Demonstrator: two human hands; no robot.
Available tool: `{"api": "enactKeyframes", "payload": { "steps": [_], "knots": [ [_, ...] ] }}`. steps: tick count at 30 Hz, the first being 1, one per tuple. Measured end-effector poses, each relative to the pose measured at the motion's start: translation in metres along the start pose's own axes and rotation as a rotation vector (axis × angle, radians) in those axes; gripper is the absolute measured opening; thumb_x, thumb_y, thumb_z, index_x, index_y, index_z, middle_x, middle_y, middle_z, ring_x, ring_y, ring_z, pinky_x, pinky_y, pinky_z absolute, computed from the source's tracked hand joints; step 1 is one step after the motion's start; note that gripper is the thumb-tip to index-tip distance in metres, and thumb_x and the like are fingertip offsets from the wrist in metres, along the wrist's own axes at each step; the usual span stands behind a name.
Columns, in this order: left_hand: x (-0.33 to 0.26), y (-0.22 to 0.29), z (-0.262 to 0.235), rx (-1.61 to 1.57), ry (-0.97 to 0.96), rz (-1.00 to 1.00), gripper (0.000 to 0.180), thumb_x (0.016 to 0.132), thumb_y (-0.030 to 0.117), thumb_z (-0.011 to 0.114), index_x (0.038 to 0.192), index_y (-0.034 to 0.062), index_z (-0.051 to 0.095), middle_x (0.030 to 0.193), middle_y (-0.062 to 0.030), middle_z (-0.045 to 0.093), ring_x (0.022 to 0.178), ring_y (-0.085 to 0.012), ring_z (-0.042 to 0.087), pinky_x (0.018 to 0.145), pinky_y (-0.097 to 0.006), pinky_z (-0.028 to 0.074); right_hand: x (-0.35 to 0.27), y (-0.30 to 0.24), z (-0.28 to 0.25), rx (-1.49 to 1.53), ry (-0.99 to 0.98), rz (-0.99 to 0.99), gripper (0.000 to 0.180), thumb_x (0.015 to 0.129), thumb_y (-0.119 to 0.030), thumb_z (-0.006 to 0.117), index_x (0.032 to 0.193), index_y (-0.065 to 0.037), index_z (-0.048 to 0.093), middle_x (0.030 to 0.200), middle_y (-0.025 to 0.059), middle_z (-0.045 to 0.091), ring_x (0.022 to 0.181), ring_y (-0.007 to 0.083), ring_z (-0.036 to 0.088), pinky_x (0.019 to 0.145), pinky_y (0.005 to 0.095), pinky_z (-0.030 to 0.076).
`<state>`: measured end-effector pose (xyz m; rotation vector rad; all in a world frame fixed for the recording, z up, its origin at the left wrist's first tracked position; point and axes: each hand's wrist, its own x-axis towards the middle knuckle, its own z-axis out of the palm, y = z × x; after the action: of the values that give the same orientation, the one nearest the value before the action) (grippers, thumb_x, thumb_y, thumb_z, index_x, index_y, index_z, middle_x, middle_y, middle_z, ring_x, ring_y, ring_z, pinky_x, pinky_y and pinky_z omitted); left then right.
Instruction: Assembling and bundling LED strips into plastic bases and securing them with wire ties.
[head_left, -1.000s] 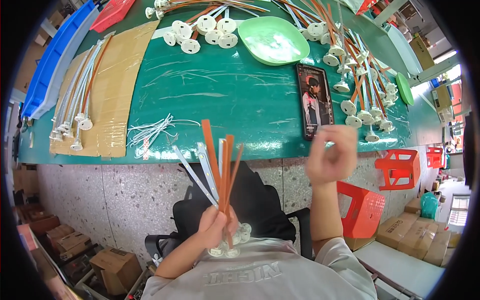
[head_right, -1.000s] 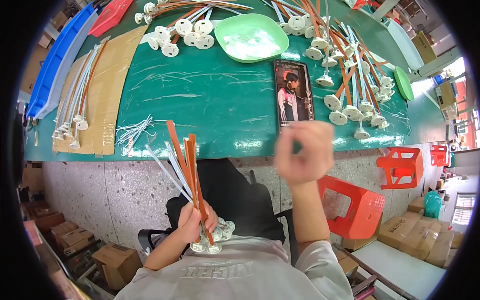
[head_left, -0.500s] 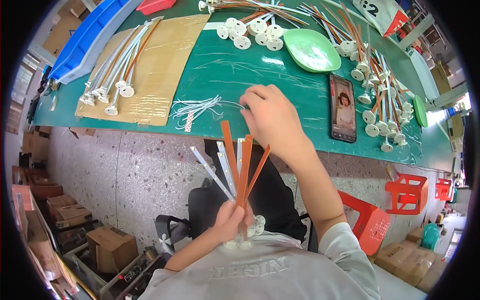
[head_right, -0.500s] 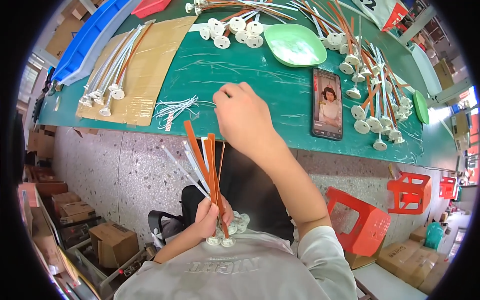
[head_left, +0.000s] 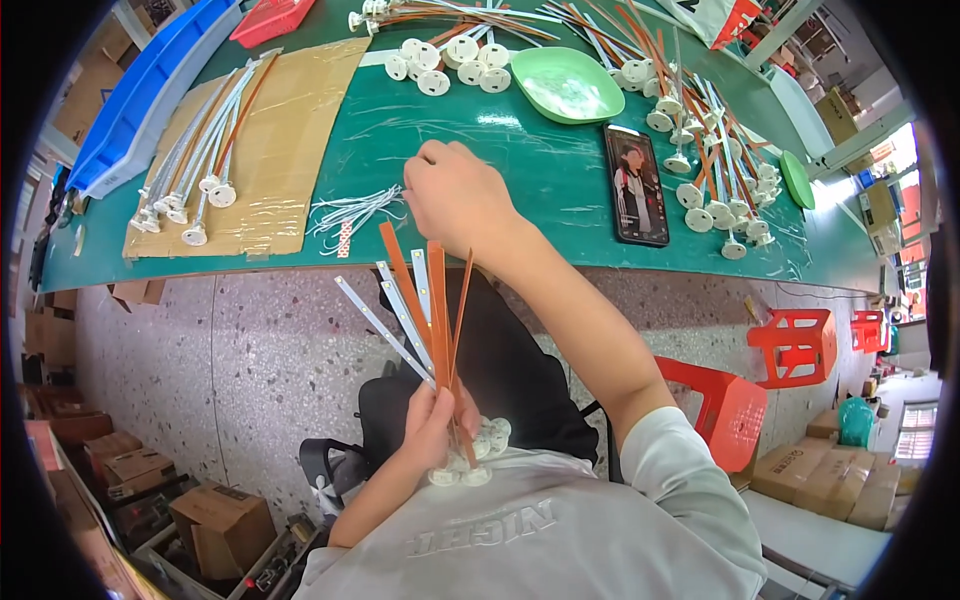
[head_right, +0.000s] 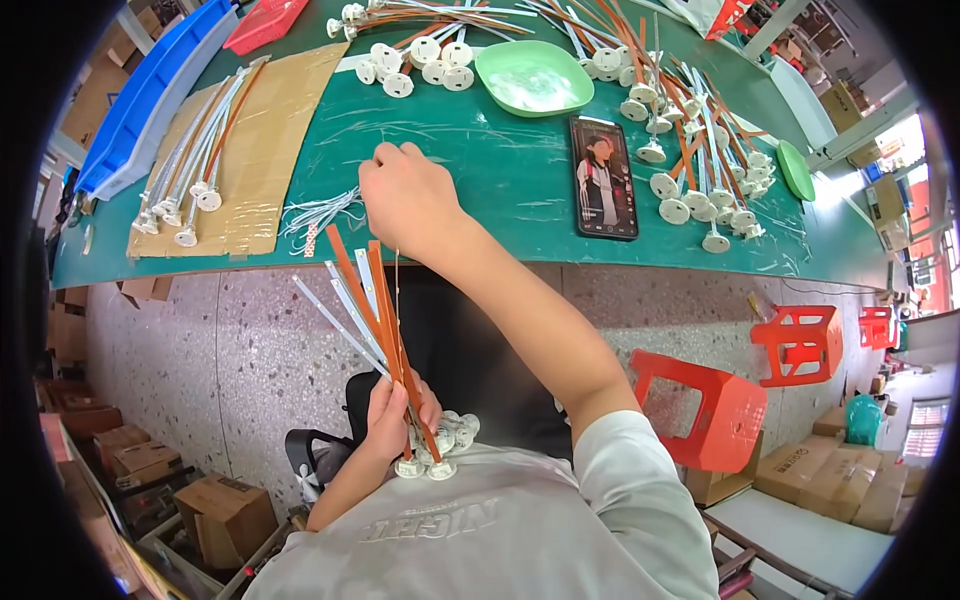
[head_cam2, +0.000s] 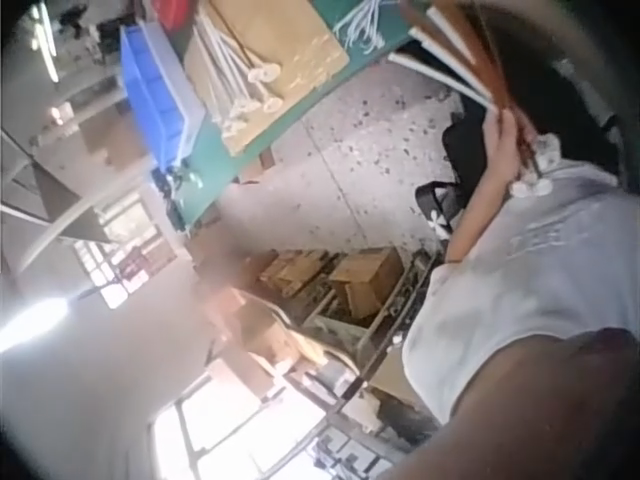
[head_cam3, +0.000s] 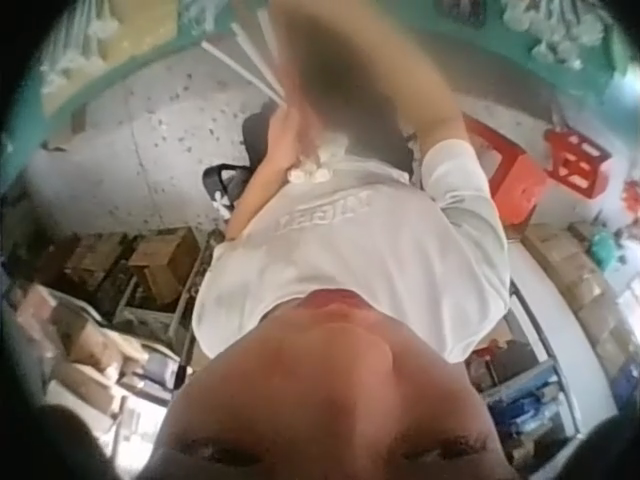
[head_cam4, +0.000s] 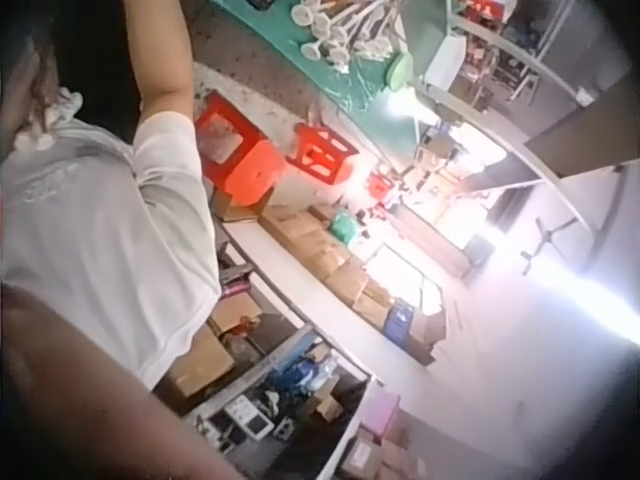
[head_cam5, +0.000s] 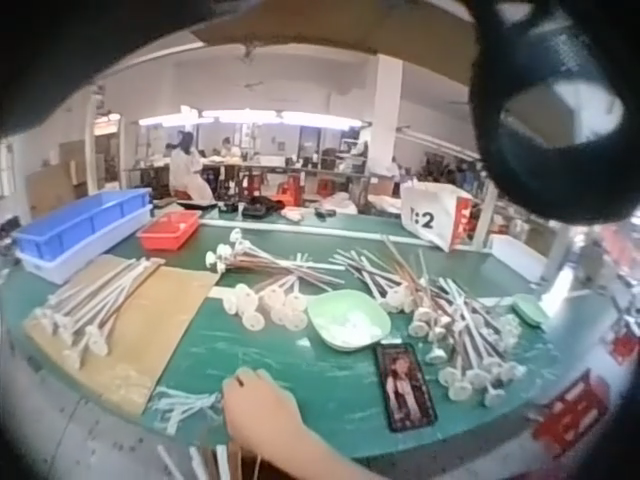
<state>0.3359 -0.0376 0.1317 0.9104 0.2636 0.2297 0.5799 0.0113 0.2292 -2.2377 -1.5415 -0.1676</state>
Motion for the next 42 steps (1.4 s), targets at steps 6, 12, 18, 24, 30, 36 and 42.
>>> {"api": "enactKeyframes", "payload": {
  "steps": [6,12,18,24,30,36,42],
  "knots": [
    [-0.003,-0.001,-0.001,-0.004,0.005,0.010,0.030,0.105,0.034,0.036,0.099,0.0055,0.043,0.068,-0.0093,0.050,0.057,-0.0203,0.051,0.056,-0.032,0.046,0.016,-0.010,0.000,0.268,0.066,-0.160,0.028,0.081,-0.020,0.070,0.103,-0.006,0.063,0.107,0.0130,0.060,0.102,0.0325,0.058,0.085,0.0422,0.051],
    [-0.010,-0.002,0.000,0.030,0.009,0.052,0.032,0.103,0.037,0.041,0.098,0.0053,0.044,0.067,-0.0091,0.050,0.059,-0.0200,0.052,0.056,-0.032,0.046,0.018,-0.018,0.001,0.157,-0.131,-0.419,0.054,0.071,-0.034,0.080,0.117,-0.010,0.062,0.111,0.0119,0.059,0.105,0.0300,0.056,0.085,0.0435,0.048],
    [-0.009,-0.002,0.003,0.000,0.042,0.079,0.032,0.103,0.036,0.041,0.097,0.0052,0.044,0.067,-0.0095,0.051,0.059,-0.0199,0.052,0.056,-0.032,0.046,0.021,-0.014,0.003,0.166,-0.117,-0.382,0.045,0.072,-0.034,0.078,0.107,-0.010,0.063,0.104,0.0091,0.060,0.103,0.0282,0.057,0.081,0.0444,0.048],
    [-0.006,0.001,0.006,0.088,0.009,0.061,0.031,0.103,0.036,0.041,0.096,0.0057,0.044,0.067,-0.0093,0.051,0.059,-0.0192,0.052,0.057,-0.032,0.046,0.032,-0.007,0.007,0.086,-0.121,-0.394,0.023,0.077,-0.024,0.070,0.090,-0.007,0.064,0.091,0.0088,0.061,0.096,0.0282,0.059,0.077,0.0441,0.049],
    [-0.007,0.002,0.006,0.093,0.025,0.045,0.031,0.104,0.035,0.041,0.096,0.0059,0.044,0.068,-0.0094,0.052,0.060,-0.0190,0.052,0.059,-0.032,0.046,0.047,-0.001,0.013,0.066,-0.125,-0.435,0.014,0.077,-0.018,0.065,0.075,-0.005,0.064,0.078,0.0125,0.064,0.082,0.0319,0.064,0.070,0.0436,0.053],
    [-0.012,0.006,0.006,0.093,0.077,0.044,0.038,0.102,0.042,0.044,0.094,0.0051,0.045,0.074,-0.0068,0.055,0.067,-0.0145,0.055,0.062,-0.029,0.046,0.041,0.004,-0.001,0.069,-0.191,-0.378,0.012,0.079,-0.018,0.064,0.077,-0.007,0.068,0.079,0.0112,0.065,0.081,0.0317,0.065,0.070,0.0436,0.053],
    [-0.013,0.006,0.002,0.151,0.058,0.072,0.031,0.103,0.035,0.042,0.097,0.0056,0.043,0.070,-0.0098,0.053,0.062,-0.0193,0.054,0.061,-0.033,0.048,0.034,0.009,-0.006,0.251,-0.068,-0.336,0.011,0.079,-0.017,0.067,0.082,-0.009,0.073,0.082,0.0096,0.067,0.081,0.0310,0.065,0.072,0.0425,0.053]
  ]
}}
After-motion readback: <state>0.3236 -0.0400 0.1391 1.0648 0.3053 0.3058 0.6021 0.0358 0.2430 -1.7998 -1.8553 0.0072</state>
